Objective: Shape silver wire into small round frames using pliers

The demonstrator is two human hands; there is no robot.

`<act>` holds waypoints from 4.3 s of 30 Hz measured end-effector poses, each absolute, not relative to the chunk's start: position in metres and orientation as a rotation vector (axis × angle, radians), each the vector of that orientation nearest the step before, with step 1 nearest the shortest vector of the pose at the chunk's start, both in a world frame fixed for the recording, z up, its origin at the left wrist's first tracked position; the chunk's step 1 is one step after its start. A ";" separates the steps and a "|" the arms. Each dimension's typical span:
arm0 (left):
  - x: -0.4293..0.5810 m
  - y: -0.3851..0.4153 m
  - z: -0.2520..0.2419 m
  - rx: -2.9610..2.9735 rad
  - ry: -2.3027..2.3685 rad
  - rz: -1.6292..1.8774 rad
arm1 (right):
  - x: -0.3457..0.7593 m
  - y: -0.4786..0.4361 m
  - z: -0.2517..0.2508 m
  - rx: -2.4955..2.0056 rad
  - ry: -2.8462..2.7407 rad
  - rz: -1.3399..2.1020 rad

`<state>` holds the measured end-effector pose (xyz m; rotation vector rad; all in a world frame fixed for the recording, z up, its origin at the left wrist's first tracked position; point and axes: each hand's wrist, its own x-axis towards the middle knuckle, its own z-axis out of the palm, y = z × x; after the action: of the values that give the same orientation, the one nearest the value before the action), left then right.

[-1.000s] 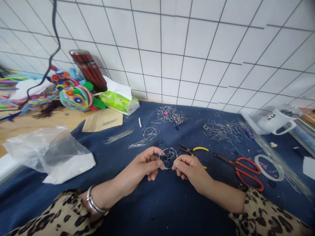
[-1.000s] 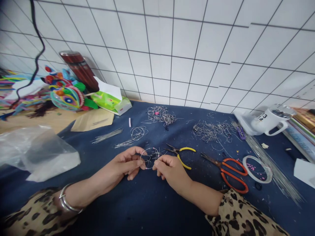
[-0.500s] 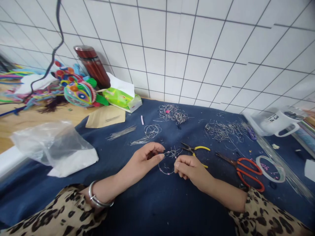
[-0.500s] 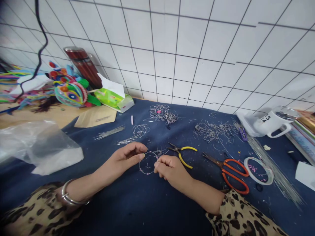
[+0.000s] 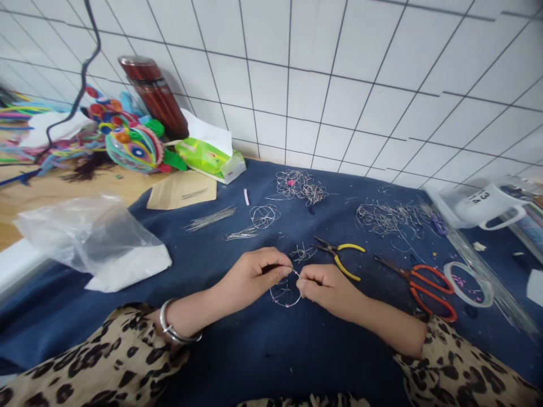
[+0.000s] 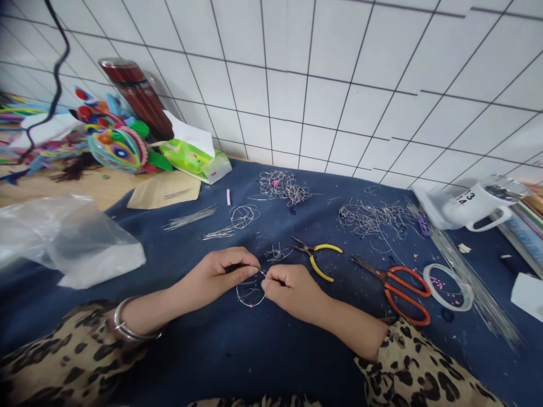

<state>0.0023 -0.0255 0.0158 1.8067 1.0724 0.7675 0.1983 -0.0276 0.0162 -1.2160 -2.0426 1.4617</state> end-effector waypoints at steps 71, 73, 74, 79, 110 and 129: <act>-0.001 -0.024 0.008 1.545 1.005 0.573 | 0.203 -0.023 0.005 -1.192 -1.664 1.581; -0.001 -0.024 0.005 1.589 1.000 0.584 | 0.203 -0.023 0.005 -1.205 -1.633 1.623; -0.001 -0.024 0.004 1.610 0.999 0.594 | 0.203 -0.023 0.004 -1.207 -1.603 1.651; 0.000 -0.023 0.001 1.665 1.013 0.633 | 0.202 -0.023 -0.001 -1.175 -1.412 1.784; -0.004 -0.018 0.011 1.445 1.164 0.712 | 0.204 -0.024 0.000 -1.168 -1.841 1.342; -0.013 -0.012 0.018 1.660 1.014 0.489 | 0.212 -0.017 0.001 -0.921 -2.202 1.174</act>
<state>-0.0132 -0.0124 0.0177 1.6598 1.0141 0.4892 0.2125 -0.0169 0.0009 -0.9206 -2.2023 1.1740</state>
